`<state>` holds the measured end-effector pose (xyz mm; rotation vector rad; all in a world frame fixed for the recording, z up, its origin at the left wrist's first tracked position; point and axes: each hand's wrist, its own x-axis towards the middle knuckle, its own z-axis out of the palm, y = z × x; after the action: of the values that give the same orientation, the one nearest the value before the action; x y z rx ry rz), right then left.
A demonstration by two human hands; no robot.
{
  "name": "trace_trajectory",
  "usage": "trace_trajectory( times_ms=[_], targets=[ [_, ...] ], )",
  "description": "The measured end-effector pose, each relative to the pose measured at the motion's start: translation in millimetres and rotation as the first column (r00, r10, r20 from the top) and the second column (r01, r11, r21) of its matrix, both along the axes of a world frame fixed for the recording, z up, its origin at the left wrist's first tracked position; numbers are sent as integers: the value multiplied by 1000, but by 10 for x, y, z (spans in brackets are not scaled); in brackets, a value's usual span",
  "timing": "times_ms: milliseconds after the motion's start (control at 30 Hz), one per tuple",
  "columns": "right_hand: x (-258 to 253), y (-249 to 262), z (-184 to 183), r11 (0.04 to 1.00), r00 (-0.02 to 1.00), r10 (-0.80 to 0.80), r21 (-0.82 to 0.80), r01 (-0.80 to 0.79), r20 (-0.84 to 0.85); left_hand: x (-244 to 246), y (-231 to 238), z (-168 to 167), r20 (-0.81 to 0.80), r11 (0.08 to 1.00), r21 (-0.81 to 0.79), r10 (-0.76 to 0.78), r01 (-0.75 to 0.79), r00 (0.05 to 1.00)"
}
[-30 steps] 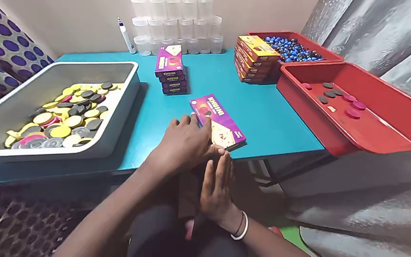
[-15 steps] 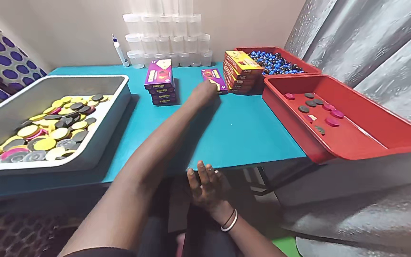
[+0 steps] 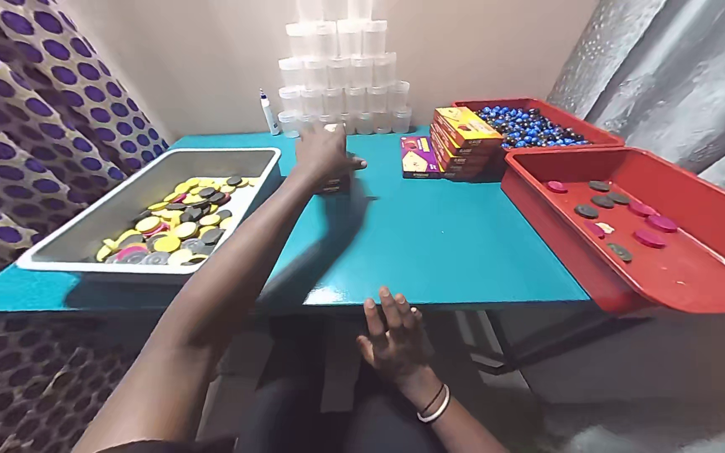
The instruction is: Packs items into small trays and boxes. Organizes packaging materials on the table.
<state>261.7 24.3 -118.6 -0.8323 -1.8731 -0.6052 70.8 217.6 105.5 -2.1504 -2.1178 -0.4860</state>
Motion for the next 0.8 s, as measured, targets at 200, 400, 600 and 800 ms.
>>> trace_trajectory(
  times_ms=[200, 400, 600, 800],
  targets=[
    [-15, 8, 3, 999, 999, -44, 24, 44, 4, -134, -411, -183, 84, 996, 85, -26, 19, 996],
    [-31, -65, 35, 999, 999, -46, -6, 46, -14, -4, -1809, -641, 166, 949, 302, 40, -89, 985],
    [-33, -60, 59, 999, 999, -47, -14, 47, -2, -143, -1824, -929, 100, 993, 104, 36, -46, 994],
    [-139, -370, 467, 981, 999, 20, -192, -25, -26, 80, -2316, -588, 213, 967, -238, 145, -92, 966]
  ],
)
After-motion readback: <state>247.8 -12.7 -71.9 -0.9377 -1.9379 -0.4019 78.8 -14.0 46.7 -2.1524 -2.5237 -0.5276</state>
